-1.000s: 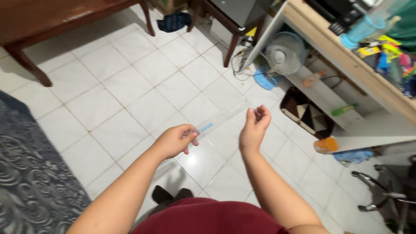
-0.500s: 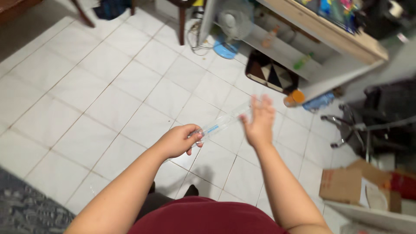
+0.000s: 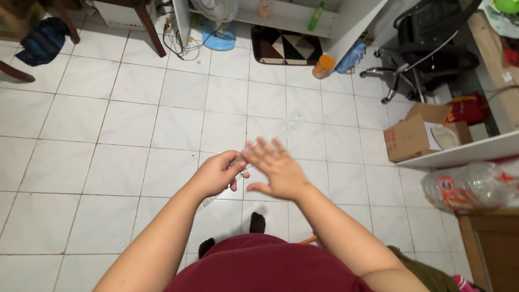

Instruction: The person repeatedly picks up clear plastic rulers from a desk, removes them from their packaging, and places them into a blue plastic basket. The person handles the rulers one at a time, unwrapping and organizing them throughout the clip.

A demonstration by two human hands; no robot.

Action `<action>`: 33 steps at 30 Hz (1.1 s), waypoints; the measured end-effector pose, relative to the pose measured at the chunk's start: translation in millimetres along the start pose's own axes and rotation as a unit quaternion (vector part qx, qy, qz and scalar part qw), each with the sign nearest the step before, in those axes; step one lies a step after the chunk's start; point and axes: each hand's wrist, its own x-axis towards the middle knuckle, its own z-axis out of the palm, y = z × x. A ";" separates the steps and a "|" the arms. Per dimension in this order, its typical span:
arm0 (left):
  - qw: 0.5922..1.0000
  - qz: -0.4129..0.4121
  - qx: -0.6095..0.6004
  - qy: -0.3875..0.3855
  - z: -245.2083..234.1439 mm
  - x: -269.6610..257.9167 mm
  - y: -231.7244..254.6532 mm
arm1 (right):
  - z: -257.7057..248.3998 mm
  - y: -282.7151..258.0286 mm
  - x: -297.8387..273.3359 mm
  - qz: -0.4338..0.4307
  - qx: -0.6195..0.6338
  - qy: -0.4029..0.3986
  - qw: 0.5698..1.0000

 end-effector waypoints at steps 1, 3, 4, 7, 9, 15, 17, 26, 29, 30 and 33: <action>1.000 -0.003 0.004 -0.007 -4.9 -8.8 -3.6 | 1.3 2.4 1.2 0.038 -0.033 0.019 0.999; 1.000 -0.007 0.012 -0.022 -17.0 -26.0 -7.8 | 7.4 7.2 -4.3 0.143 -0.085 0.065 0.984; 0.999 -0.021 0.023 -0.028 -21.5 -32.8 -8.8 | 11.2 11.4 -8.5 0.208 -0.105 0.090 0.968; 0.995 -0.062 0.058 -0.053 -33.0 -52.7 -10.6 | 16.3 20.4 -15.3 0.378 0.080 0.200 0.900; 0.989 -0.088 0.082 -0.081 -40.3 -64.3 -14.1 | 11.3 14.8 -14.9 0.491 0.396 0.250 0.735; 0.982 -0.089 0.131 -0.099 -50.7 -82.0 -38.4 | -12.3 -37.6 -27.6 0.451 0.595 0.250 0.617; 0.986 -0.034 0.138 -0.084 -54.7 -84.3 -47.1 | -17.3 -47.5 -33.2 0.386 0.664 0.284 0.574; 0.970 0.110 0.216 0.028 -56.1 -89.9 -50.4 | -33.2 -55.7 -40.6 0.445 0.489 0.325 0.676; 0.964 0.109 0.233 0.069 -51.3 -92.2 -52.6 | -44.6 -74.3 -36.9 0.428 0.221 0.376 0.792; 0.961 0.108 0.240 0.082 -49.6 -92.5 -52.9 | -47.2 -84.0 -34.9 0.393 0.125 0.386 0.825; 0.948 0.129 0.270 0.109 -41.4 -95.9 -54.6 | -40.5 -118.6 -22.2 0.258 -0.022 0.340 0.904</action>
